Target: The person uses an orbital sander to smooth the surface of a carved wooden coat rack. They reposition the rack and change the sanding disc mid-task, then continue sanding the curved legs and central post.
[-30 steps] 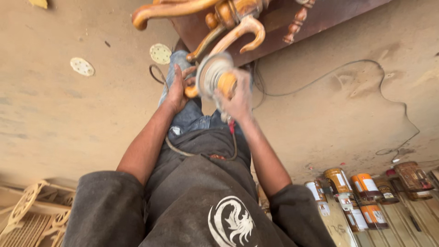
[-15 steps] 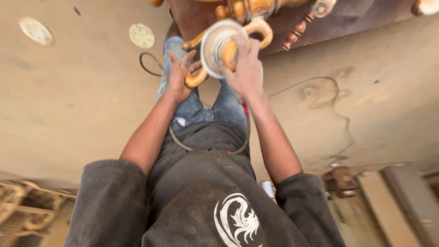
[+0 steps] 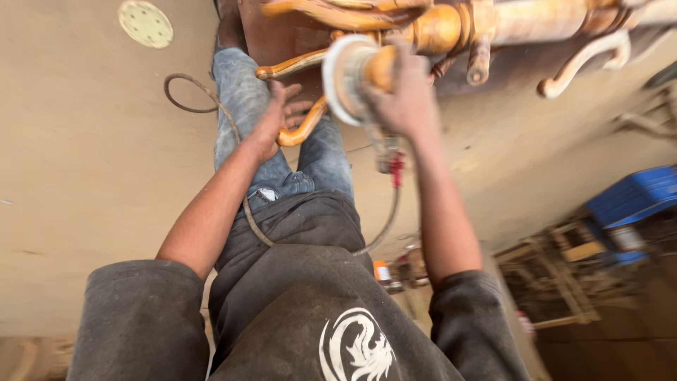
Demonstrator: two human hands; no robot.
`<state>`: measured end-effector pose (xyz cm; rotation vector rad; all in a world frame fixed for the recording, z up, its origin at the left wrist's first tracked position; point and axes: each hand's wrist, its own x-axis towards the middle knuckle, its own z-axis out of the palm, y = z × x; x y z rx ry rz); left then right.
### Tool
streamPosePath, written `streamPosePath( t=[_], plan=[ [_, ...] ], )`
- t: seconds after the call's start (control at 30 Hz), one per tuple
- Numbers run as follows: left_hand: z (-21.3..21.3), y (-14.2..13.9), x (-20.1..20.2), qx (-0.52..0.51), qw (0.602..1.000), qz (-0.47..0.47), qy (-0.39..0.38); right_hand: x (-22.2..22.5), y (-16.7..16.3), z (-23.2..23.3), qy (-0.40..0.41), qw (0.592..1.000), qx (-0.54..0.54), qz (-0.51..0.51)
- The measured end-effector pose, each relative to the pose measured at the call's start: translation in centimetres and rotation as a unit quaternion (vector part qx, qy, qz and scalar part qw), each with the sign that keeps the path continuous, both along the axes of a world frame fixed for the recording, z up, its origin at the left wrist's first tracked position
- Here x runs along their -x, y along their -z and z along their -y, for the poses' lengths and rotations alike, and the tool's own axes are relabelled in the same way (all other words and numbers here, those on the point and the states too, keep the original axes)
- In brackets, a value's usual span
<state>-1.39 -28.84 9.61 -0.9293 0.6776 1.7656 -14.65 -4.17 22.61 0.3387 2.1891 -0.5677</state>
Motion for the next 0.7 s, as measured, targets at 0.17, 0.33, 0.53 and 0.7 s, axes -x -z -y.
streamPosePath(
  t=[0.17,0.33,0.53,0.7],
  plan=[
    [-1.8,-1.0,0.4,0.080,0.988,0.033,0.131,3.8,-1.7,-6.2,-0.050,0.996,-0.069,0.038],
    [-3.1,-1.1,0.0,0.256,0.943,-0.122,0.172,3.0,1.2,-6.9,-0.153,0.974,-0.159,0.059],
    [-3.8,-1.0,-0.4,0.292,0.938,-0.123,0.142,2.3,0.6,-3.3,-0.049,0.956,-0.227,0.180],
    [-3.9,-1.4,0.3,0.289,0.939,-0.124,0.138,3.5,0.7,-3.3,-0.087,0.975,-0.164,0.118]
  ],
)
